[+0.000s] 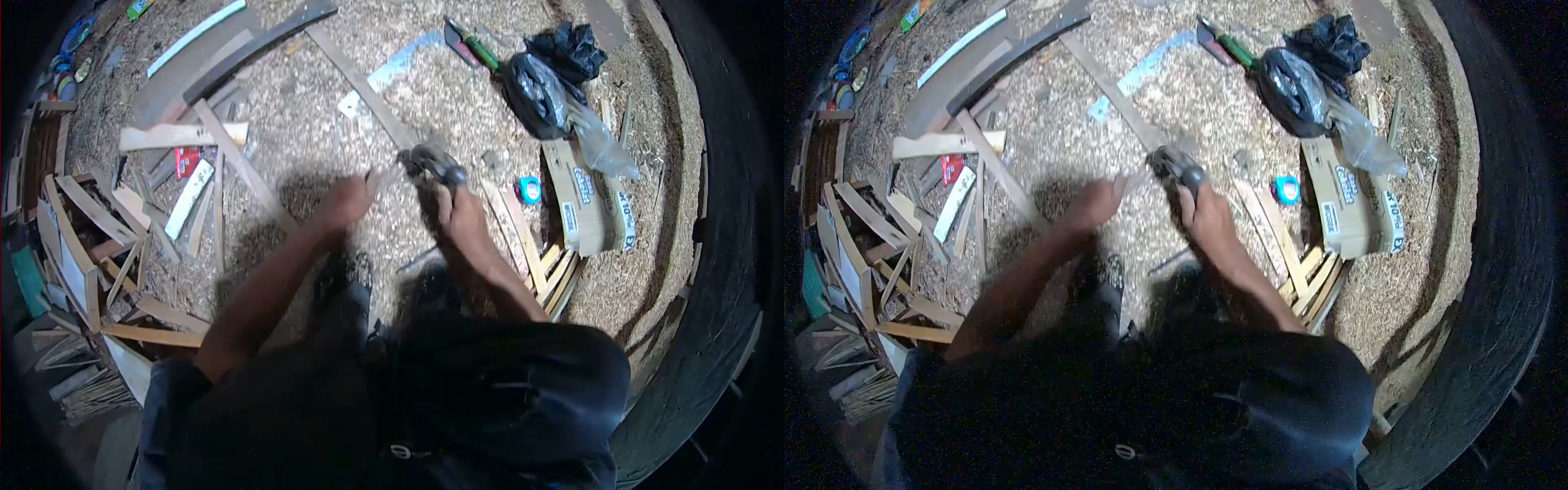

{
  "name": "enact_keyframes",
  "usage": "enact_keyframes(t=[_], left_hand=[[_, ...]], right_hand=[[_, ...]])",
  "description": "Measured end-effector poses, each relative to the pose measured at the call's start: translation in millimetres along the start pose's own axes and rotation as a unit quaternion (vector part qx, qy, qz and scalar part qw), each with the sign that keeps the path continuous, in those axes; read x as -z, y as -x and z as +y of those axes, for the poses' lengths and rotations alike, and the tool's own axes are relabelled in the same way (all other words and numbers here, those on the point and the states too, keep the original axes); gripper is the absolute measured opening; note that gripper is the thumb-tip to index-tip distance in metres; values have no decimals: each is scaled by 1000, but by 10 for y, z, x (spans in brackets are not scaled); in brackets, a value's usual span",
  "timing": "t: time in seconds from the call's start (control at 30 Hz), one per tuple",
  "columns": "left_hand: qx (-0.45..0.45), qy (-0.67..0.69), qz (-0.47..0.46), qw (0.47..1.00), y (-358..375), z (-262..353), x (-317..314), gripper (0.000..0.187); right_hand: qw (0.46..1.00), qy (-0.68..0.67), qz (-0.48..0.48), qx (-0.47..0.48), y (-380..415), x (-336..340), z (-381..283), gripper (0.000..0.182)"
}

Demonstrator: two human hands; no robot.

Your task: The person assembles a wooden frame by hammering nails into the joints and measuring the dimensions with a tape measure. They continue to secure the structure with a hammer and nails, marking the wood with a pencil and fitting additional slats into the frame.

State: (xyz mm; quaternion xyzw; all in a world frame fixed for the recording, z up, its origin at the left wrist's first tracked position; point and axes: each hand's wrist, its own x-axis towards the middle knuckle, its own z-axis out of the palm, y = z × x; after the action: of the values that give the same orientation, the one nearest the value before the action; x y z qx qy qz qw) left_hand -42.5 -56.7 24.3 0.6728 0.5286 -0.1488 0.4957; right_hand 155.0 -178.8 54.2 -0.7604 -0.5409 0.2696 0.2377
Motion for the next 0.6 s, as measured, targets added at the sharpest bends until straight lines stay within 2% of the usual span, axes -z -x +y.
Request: enact_keyframes(t=[0.03, 0.1, 0.13, 0.17, 0.27, 0.3, 0.43, 0.53, 0.6], left_hand=[[9, 15, -19, 1000, 57, 17, 17, 71], [-23, -10, 44, 999, -43, -105, -97, 72], [-40, -23, 70, 997, -66, -110, -134, 72], [-41, -16, 69, 997, -122, -125, -144, 72], [-38, -1, 64, 997, -92, -195, -159, 74], [-45, 1, 69, 997, -80, -199, -154, 74], [-34, -30, 42, 998, 54, -70, -55, 77], [-86, -39, 74, 993, 6, -186, -131, 68], [-107, -46, 82, 990, -6, -242, -175, 70]], right_hand=[[999, 38, -33, -21, -30, 8, 16, 34], [996, -6, -31, -85, -157, 146, 44, 37], [999, 7, 25, -42, -168, 187, 45, 40], [996, -51, 67, -36, -166, 243, 39, 39], [983, -123, 116, -78, -180, 437, -67, 30], [978, -120, 155, -64, -190, 453, -51, 30], [975, -115, 146, -125, -103, 452, 202, 31], [967, -152, 155, -136, 57, 274, 321, 31], [963, -169, 151, -148, 160, 168, 397, 30]])
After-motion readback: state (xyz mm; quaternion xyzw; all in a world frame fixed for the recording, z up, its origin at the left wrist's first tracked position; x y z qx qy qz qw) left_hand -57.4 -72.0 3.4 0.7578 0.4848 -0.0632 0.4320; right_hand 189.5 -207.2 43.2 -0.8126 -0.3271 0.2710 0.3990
